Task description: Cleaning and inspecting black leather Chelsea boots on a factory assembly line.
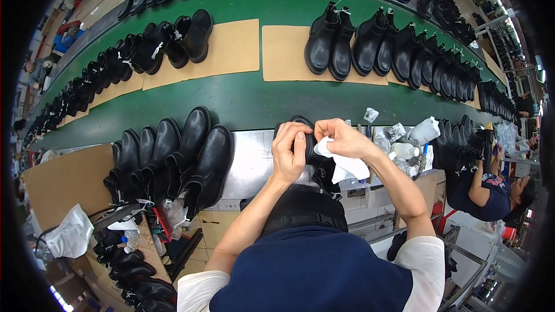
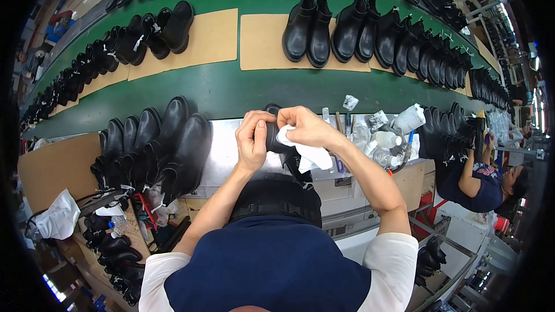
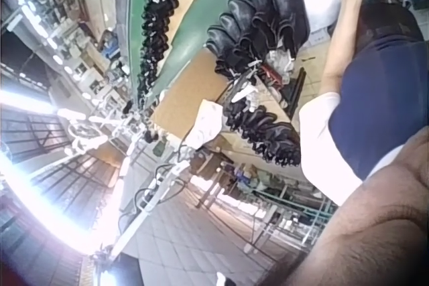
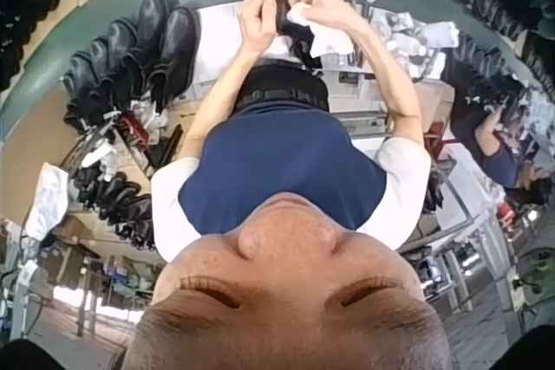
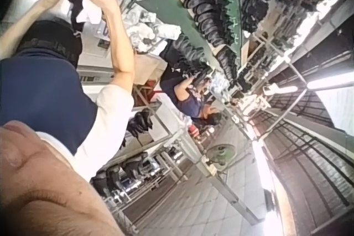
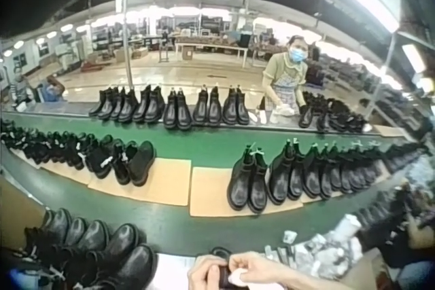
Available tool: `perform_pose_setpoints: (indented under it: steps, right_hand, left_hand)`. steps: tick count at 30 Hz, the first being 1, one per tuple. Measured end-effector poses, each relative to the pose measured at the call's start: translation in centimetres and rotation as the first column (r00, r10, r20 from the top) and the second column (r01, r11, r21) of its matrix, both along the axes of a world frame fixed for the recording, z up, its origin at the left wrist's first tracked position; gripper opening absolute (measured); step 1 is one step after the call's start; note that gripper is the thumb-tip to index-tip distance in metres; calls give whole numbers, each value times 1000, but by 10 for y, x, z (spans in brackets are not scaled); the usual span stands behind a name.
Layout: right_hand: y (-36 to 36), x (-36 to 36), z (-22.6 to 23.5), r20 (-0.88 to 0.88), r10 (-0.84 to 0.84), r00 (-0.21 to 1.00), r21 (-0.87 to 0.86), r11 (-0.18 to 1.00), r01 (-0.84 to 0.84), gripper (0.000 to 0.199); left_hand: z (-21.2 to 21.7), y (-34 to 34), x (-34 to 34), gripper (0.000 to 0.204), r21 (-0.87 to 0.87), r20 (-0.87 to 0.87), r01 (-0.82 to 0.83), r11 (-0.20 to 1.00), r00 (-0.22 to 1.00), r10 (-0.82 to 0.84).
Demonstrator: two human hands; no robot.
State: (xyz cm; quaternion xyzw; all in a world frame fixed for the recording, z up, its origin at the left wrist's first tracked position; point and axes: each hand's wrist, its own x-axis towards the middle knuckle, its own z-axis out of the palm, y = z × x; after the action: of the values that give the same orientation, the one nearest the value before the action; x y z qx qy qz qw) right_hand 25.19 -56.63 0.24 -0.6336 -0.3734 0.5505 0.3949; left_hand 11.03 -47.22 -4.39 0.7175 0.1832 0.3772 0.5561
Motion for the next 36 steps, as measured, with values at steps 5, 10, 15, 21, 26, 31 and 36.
perform_pose_setpoints:
  steps: [5,10,15,21,26,31,36]
  right_hand:
    - [1,7,-3,-93,-25,995,-27,999,22,8]
    - [-9,6,-7,4,24,1000,88,996,-24,10]
    - [1,3,-13,57,-3,998,120,993,-4,12]
    - [0,-5,9,161,18,987,-2,1000,-18,8]
    - [-4,-1,-3,126,-33,992,108,994,19,9]
    - [-3,0,-2,76,-21,997,73,997,16,9]
    - [-7,-2,-7,84,39,996,58,997,-44,7]
  left_hand:
    - [-1,1,-1,21,39,-17,5,999,1000,-4]
    - [0,-3,6,20,54,26,33,998,999,-34]
    - [-4,-4,0,24,27,-17,25,999,1000,-24]
    - [-3,-4,-2,21,15,-9,36,999,999,-36]
    - [-5,-6,0,21,5,-13,44,999,999,-44]
    - [-5,-6,0,21,21,-5,21,1000,1000,-21]
    - [-4,-9,-4,19,35,-5,13,999,1000,-13]
